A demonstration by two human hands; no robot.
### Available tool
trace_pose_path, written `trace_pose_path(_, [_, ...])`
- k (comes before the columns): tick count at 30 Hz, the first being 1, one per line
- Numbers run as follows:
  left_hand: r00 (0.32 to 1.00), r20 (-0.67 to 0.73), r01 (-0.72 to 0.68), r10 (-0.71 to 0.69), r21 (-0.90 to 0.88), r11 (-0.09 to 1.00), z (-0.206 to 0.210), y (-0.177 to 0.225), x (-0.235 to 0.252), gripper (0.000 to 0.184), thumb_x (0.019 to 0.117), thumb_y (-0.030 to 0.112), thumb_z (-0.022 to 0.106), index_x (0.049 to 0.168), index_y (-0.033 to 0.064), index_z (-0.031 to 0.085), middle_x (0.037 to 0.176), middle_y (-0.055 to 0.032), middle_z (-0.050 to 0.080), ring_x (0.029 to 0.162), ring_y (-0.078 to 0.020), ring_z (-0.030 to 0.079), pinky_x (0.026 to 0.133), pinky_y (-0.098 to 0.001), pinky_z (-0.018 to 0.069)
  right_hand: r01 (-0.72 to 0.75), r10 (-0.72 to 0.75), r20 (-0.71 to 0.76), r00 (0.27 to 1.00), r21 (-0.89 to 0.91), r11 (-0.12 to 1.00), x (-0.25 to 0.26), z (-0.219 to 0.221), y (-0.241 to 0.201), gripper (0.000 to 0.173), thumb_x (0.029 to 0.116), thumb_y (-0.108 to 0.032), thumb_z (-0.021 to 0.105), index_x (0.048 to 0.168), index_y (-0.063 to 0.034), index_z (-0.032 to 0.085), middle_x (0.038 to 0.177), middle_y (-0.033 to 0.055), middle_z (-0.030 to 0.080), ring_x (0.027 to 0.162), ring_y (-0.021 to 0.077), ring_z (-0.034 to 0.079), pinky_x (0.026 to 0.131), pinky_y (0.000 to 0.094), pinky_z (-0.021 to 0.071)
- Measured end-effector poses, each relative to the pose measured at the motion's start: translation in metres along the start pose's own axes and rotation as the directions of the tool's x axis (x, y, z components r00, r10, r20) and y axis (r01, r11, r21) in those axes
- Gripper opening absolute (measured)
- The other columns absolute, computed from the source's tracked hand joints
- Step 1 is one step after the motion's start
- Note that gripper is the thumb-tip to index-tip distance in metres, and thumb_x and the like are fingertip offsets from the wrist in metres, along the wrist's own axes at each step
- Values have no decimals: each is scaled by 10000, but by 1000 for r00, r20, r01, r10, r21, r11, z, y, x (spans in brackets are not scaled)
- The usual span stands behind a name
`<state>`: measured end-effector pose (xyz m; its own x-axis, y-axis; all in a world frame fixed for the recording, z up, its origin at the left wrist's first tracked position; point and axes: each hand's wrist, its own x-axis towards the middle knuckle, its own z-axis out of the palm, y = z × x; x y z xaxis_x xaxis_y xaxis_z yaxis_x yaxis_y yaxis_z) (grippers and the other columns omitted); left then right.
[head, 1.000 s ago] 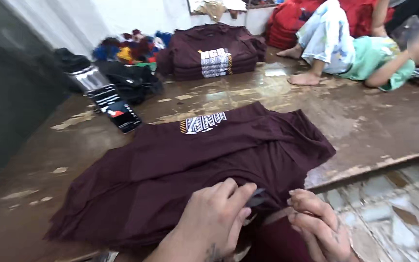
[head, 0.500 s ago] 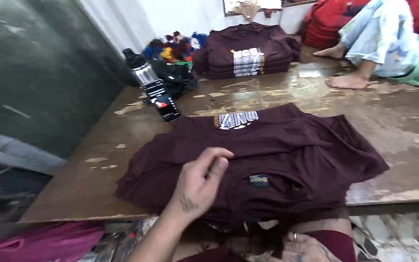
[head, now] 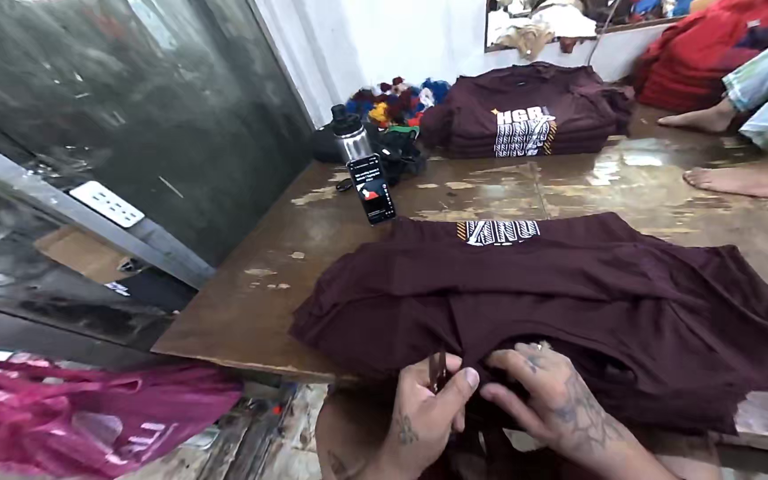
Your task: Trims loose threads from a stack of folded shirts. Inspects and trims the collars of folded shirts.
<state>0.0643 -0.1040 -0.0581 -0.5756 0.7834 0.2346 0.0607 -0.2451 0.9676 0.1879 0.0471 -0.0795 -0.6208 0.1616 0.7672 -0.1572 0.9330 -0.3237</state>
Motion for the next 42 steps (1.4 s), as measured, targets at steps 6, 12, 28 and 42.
trace_pose_path(6, [990,139,69,-32,-265,962,-14,-13,1,69,909,257,755,876,197,749,593,75,636,472,7,596,455,-169,520,-150,130,107,986,207,967,10,-26,-18,279,1019,-186,544,870,-4,695,758,120,713,711,189,698,701,307,554])
trace_pose_path(12, [973,230,52,-1,-215,975,-16,-14,4,38,916,200,740,884,182,728,616,90,625,500,35,583,476,-146,511,32,-32,0,999,54,998,-9,-3,-2,194,1033,-247,541,987,-106,666,760,3,652,701,100,619,682,227,509])
trace_pose_path(28, [966,249,-27,65,-152,988,-13,-9,9,24,961,230,692,972,213,703,665,133,615,519,62,570,475,-126,502,-14,8,74,997,71,997,10,-12,-10,192,993,-201,589,931,-55,696,738,51,697,658,169,673,633,308,555])
trace_pose_path(42, [704,689,-710,176,694,120,-21,62,23,307,957,187,496,1111,161,761,794,-54,681,651,-239,654,519,-375,484,-78,71,35,997,302,950,-1,-31,-23,239,957,-148,587,786,-6,676,690,108,704,682,188,710,935,330,540])
